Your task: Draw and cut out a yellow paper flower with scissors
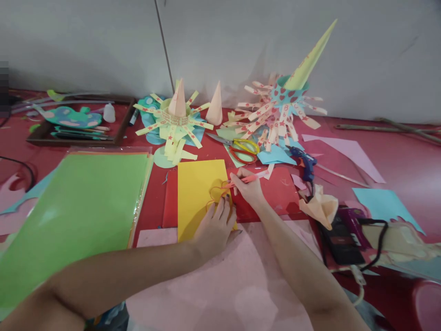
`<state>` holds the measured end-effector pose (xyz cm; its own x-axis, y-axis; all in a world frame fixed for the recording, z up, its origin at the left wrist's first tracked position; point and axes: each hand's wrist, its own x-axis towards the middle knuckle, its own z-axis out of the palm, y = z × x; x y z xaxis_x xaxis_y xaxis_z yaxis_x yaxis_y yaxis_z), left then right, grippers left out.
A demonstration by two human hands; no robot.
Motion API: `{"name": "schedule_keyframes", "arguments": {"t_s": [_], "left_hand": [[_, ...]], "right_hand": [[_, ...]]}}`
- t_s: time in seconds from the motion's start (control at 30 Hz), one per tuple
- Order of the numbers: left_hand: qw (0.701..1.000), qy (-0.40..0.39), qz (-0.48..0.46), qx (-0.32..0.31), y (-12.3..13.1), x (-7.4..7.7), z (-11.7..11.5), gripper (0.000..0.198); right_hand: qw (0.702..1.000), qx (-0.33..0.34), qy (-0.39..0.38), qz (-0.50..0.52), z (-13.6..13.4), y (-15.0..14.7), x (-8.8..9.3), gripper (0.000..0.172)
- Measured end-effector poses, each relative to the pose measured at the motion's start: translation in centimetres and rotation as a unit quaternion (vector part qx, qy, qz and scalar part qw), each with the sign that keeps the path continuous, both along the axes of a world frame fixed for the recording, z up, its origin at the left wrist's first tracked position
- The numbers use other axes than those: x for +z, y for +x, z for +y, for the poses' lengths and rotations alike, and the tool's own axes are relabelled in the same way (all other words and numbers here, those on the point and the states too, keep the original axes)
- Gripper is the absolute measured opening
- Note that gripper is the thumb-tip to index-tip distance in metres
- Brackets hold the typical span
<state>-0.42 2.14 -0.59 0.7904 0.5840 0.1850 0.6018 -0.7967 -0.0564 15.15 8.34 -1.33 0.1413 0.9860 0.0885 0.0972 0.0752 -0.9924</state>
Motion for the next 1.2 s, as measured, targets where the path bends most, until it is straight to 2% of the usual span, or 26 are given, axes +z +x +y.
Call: {"name": "schedule_keyframes", "arguments": {"t_s": [0.4,0.6,0.87,1.03,1.2], "left_hand": [[1.0,-0.011,0.008,0.002,0.0,-0.1,0.1,0.052],[1.0,-0.011,0.01,0.007,0.0,-0.5,-0.1,0.053],[1.0,-0.018,0.009,0.005,-0.1,-0.6,0.0,0.054],[1.0,-0.016,0.008,0.0,-0.1,-0.6,0.1,0.053],[1.0,-0.011,0.001,0.001,-0.1,-0.5,0.1,0.052]], "right_hand": [[0.999,-0.008,-0.033,-0.013,0.0,0.1,-0.1,0.037],[0.996,-0.024,-0.036,-0.071,0.0,0.1,0.3,0.037],[0.998,-0.011,-0.036,-0.045,0.0,0.1,-0.1,0.039],[0.994,-0.046,-0.032,-0.091,0.0,-0.1,0.6,0.04],[0.996,-0.03,-0.03,-0.081,-0.1,-0.2,1.0,0.04]]}}
